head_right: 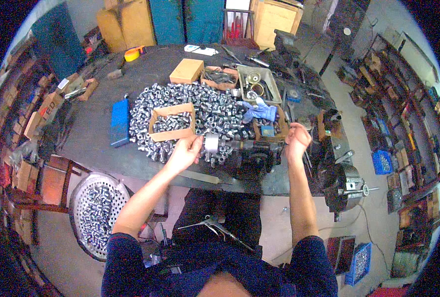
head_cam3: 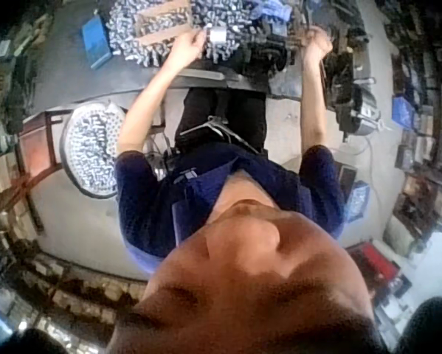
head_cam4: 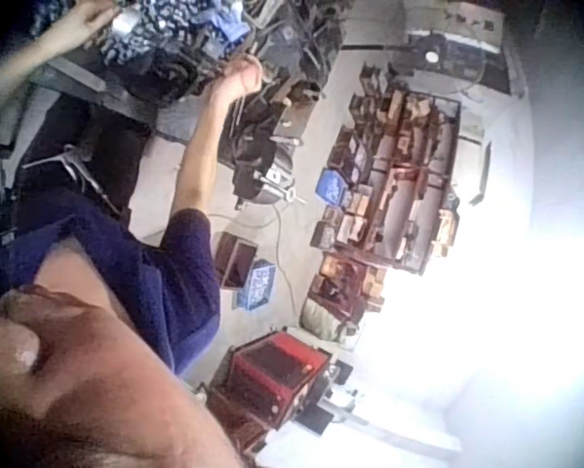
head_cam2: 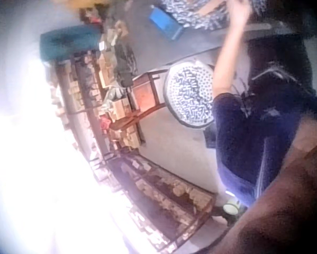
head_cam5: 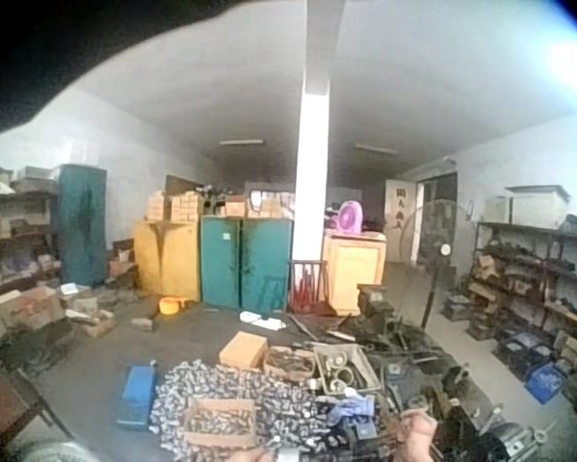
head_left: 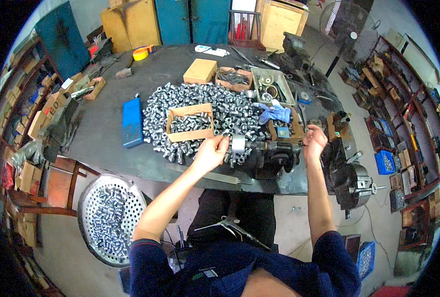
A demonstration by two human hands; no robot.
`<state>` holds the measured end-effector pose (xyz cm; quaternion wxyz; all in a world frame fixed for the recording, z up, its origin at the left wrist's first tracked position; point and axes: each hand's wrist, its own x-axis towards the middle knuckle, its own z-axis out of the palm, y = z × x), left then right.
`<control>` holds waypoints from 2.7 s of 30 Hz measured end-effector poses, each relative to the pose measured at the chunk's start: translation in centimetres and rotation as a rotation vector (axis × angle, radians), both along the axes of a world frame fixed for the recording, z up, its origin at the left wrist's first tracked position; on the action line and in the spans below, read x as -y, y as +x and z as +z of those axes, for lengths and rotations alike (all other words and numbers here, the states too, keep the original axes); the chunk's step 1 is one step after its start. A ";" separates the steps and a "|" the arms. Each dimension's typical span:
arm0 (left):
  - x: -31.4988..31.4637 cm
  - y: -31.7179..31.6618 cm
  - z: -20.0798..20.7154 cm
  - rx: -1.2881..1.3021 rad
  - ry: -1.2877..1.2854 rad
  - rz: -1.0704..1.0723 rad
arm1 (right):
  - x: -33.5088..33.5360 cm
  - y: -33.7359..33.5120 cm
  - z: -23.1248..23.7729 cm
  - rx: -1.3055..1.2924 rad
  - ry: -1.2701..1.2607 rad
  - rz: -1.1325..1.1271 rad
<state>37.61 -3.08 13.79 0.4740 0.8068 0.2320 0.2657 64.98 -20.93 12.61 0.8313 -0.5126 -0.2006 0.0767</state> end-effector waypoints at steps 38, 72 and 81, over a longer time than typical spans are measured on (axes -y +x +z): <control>-5.4 -34.3 -12.3 -1.079 0.388 0.864 | 6.9 -2.1 -9.9 -0.268 -0.088 0.055; -1.2 -0.9 -1.0 0.432 -0.725 -0.295 | 6.2 -5.2 -6.5 -0.378 -0.098 0.017; -1.4 -0.9 -0.5 0.397 -0.691 -0.350 | 7.8 -5.9 -6.1 -0.292 -0.067 0.010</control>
